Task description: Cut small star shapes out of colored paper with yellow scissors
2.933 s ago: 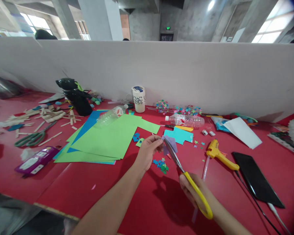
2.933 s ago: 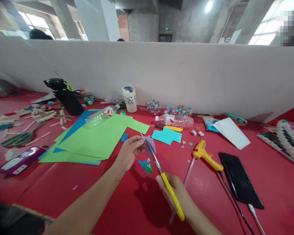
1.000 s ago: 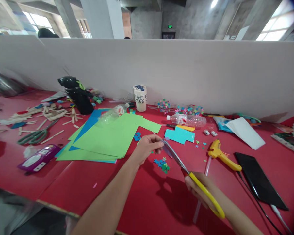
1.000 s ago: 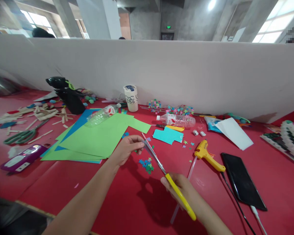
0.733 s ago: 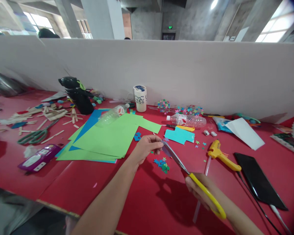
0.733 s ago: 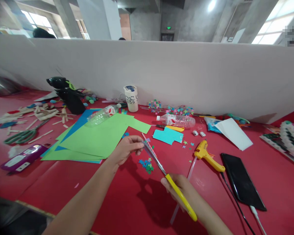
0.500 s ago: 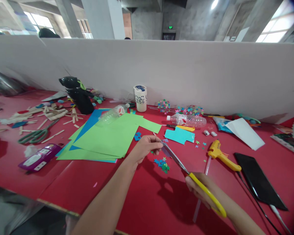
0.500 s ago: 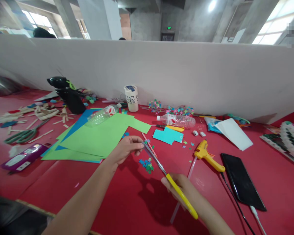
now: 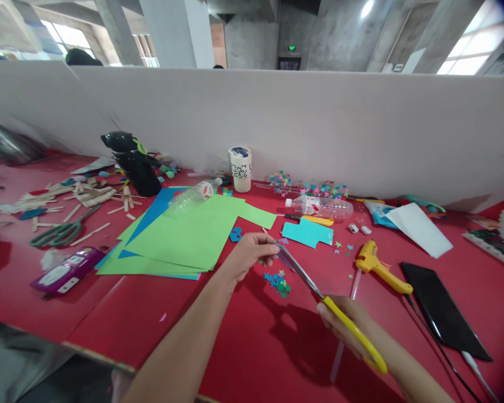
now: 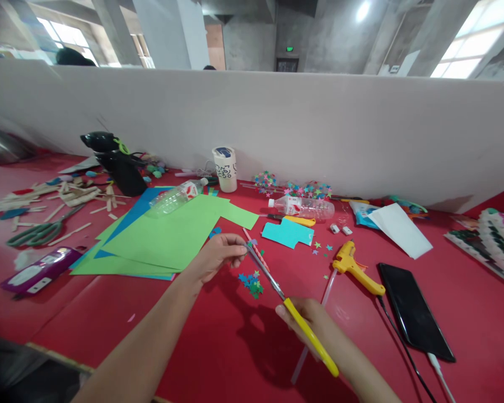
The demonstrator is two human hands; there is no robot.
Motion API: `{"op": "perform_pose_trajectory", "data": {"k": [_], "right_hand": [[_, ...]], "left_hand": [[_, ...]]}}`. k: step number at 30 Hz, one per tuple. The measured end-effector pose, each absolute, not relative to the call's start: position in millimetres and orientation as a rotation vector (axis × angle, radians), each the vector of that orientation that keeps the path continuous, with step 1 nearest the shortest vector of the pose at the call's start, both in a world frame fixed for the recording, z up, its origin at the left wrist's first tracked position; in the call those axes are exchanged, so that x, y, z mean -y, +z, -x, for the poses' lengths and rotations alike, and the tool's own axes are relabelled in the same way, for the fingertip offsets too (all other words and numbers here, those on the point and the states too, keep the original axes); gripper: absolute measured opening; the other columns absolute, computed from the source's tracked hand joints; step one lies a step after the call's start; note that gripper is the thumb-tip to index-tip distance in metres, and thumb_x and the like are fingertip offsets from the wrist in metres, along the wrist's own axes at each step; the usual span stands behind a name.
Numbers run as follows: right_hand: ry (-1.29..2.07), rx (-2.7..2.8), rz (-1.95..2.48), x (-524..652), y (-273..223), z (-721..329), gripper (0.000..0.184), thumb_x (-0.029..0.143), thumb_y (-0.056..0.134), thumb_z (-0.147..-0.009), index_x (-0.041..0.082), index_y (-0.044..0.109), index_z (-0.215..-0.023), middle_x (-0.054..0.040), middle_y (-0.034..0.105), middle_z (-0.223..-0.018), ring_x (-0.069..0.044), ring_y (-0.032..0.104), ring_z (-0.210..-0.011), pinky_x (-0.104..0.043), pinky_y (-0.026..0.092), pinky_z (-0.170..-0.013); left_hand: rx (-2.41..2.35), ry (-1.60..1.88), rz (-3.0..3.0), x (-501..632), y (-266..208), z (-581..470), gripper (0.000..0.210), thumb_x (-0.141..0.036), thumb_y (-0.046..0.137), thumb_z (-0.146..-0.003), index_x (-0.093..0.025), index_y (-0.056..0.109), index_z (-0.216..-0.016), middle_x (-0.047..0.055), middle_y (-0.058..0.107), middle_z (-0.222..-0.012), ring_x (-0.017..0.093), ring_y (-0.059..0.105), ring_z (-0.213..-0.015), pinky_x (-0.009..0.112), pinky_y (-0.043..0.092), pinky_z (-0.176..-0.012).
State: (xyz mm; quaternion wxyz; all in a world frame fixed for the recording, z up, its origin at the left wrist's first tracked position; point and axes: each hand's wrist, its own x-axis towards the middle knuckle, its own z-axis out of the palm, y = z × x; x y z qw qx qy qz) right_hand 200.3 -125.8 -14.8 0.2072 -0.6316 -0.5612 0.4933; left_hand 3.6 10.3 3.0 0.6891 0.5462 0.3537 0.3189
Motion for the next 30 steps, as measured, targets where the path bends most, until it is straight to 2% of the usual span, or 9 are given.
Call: {"op": "perform_pose_trajectory", "data": {"k": [4,9,15,17,20,23,30], "right_hand": [[1.461,1.451,1.768,126.1,-16.1,-198.1,0.043,0.059,0.043,-0.078,0.021,0.035,-0.059,0.0113,0.025,-0.039,-0.003,0.023,-0.028,-0.016,0.019,-0.029],[1.478,1.412,1.717,127.7,-20.9,-199.9,0.052,0.071,0.036,-0.072,0.02,0.039,-0.062,0.0113,0.029,-0.036,-0.003,0.025,-0.027,-0.014,0.022,-0.026],[1.512,1.387,1.624,128.4,-24.8,-202.4,0.055,0.073,0.034,-0.072,0.019,0.04,-0.065,0.0117,0.029,-0.034,-0.003,0.026,-0.023,-0.014,0.02,-0.025],[1.533,1.386,1.609,127.8,-25.3,-203.5,0.055,0.073,0.034,-0.072,0.019,0.04,-0.065,0.0116,0.029,-0.034,-0.003,0.026,-0.024,-0.013,0.02,-0.025],[1.557,1.383,1.617,127.3,-23.7,-205.6,0.054,0.073,0.036,-0.072,0.019,0.041,-0.066,0.0119,0.027,-0.036,-0.003,0.023,-0.025,-0.014,0.022,-0.025],[1.472,1.457,1.648,127.8,-18.2,-206.5,0.055,0.074,0.036,-0.07,0.019,0.041,-0.064,0.0105,0.03,-0.039,-0.003,0.024,-0.029,-0.016,0.024,-0.028],[1.414,1.458,1.746,128.3,-11.1,-201.4,0.057,0.076,0.034,-0.069,0.02,0.039,-0.06,0.0108,0.027,-0.042,-0.003,0.022,-0.029,-0.016,0.018,-0.029]], "left_hand": [[-0.791,0.754,-1.225,-10.9,1.3,-4.6,0.011,-0.024,0.062,-0.065,-0.014,0.058,-0.065,-0.002,0.056,-0.055,0.007,0.049,-0.044,0.021,0.039,-0.049],[-0.796,0.825,-1.245,-10.0,-0.1,-7.0,0.012,-0.025,0.062,-0.066,-0.014,0.057,-0.067,-0.002,0.055,-0.056,0.007,0.048,-0.046,0.021,0.038,-0.05],[-0.81,0.912,-1.26,-3.8,1.0,-14.1,0.013,-0.028,0.061,-0.068,-0.015,0.059,-0.069,-0.002,0.053,-0.057,0.007,0.047,-0.049,0.021,0.037,-0.052],[-0.841,0.983,-1.295,-2.1,1.8,-16.1,0.01,-0.026,0.062,-0.067,-0.015,0.061,-0.068,-0.002,0.052,-0.062,0.008,0.047,-0.056,0.022,0.039,-0.056],[-0.853,1.09,-1.371,-1.8,3.2,-16.8,0.007,-0.023,0.064,-0.064,-0.016,0.063,-0.065,0.002,0.054,-0.081,0.012,0.051,-0.077,0.023,0.041,-0.07],[-0.8,1.051,-1.408,-3.4,4.1,-14.7,0.006,-0.022,0.063,-0.066,-0.016,0.064,-0.064,0.004,0.054,-0.089,0.016,0.05,-0.089,0.026,0.039,-0.079],[-0.767,0.964,-1.475,-6.1,3.7,-10.9,0.008,-0.021,0.06,-0.068,-0.015,0.064,-0.065,0.004,0.055,-0.084,0.014,0.051,-0.082,0.024,0.038,-0.072]]}}
